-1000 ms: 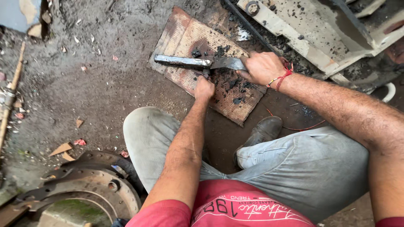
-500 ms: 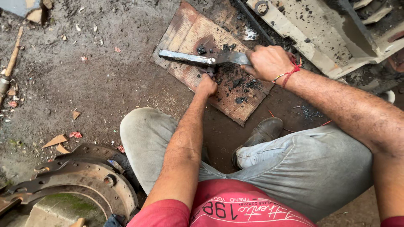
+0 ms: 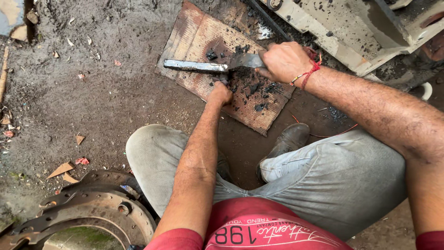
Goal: The person scrapes a long metal part with a scraper, then retrieves a smaller metal part from a vehicle chassis and scrapes it on a cardboard sheet. The person uses a cloth to wipe the scraped parts.
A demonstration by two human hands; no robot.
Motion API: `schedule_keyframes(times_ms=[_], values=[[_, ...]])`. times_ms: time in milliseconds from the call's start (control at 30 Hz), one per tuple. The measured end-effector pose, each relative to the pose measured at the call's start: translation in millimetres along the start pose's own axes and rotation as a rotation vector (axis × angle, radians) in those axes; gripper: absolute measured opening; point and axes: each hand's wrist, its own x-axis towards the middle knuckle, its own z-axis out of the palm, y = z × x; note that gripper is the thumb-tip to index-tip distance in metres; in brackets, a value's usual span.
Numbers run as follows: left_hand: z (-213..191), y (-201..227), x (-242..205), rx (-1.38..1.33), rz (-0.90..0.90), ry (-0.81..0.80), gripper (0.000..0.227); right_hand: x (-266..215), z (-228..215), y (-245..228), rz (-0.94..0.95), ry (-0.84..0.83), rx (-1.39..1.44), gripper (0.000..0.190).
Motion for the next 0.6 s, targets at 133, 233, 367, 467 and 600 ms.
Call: schedule_keyframes(times_ms=[133,233,367,467,600], values=[[-3.9,5.1,-2.7,0.044,-0.039,-0.021,0.066,-1.1,1.9,1.2,0.006,-0.042,-0.002,0.043],[-6.8,7.8,-3.1,0.051,-0.05,-0.088,0.067,0.1,0.7,-0.9,-0.002,-0.051,-0.017,0.047],[-9.3,9.4,-5.5,0.055,-0.056,-0.086,0.065,1.4,-1.0,-6.4,-0.005,-0.09,-0.025,0.049],[-10.1,13.5,-8.2,0.053,-0.065,-0.081,0.066,-1.9,-1.4,-6.4,-0.031,-0.051,-0.031,0.049],[-11.7,12.2,-11.6,0.09,-0.04,-0.057,0.062,-0.4,6.0,-7.0,-0.043,-0.016,-0.009,0.048]])
